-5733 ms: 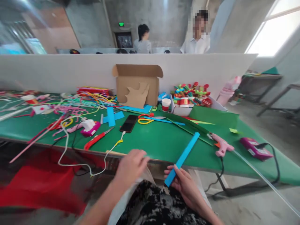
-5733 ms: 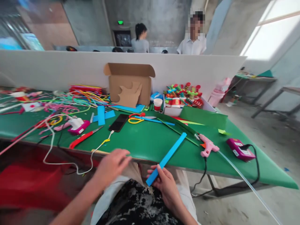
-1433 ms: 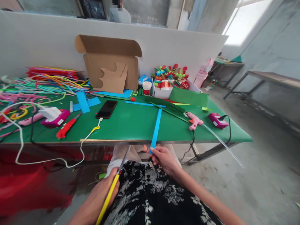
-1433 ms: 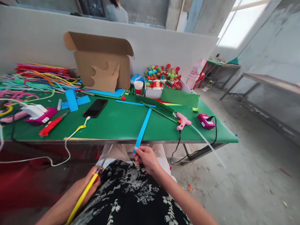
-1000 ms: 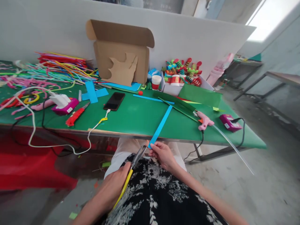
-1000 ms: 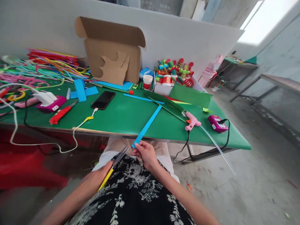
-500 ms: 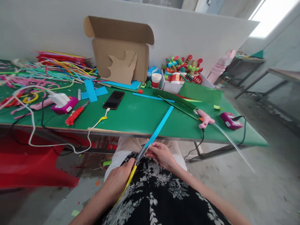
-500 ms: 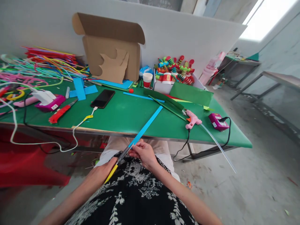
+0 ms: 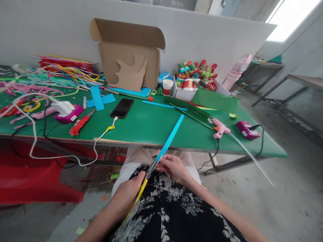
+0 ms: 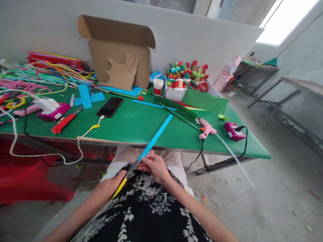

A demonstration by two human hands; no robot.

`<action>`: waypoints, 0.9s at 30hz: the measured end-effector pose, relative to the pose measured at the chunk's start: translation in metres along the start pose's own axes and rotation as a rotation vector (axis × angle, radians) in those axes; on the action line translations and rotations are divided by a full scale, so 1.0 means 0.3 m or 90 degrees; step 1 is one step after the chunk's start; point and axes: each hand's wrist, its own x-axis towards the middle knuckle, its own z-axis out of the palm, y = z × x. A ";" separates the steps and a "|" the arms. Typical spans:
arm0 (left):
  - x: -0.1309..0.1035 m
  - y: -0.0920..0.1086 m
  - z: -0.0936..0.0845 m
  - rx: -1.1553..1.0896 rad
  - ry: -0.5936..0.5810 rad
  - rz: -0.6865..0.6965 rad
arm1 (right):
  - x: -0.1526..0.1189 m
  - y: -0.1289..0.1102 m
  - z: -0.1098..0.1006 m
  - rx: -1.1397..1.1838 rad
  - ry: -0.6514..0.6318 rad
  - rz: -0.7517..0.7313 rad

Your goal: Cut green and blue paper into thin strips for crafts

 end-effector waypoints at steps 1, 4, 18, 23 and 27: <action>-0.001 0.001 -0.002 -0.001 -0.002 0.001 | -0.001 0.000 -0.001 0.000 0.000 0.000; -0.002 0.002 -0.006 -0.005 -0.008 0.008 | -0.001 0.003 -0.007 -0.007 -0.005 -0.001; 0.002 -0.002 -0.001 -0.026 -0.014 0.006 | -0.008 -0.007 0.000 -0.008 0.005 -0.001; -0.003 -0.002 -0.002 -0.045 -0.005 0.007 | -0.006 -0.004 -0.003 -0.010 -0.005 -0.005; 0.000 -0.004 0.005 -0.054 -0.002 0.003 | -0.007 -0.006 -0.003 -0.006 -0.010 -0.010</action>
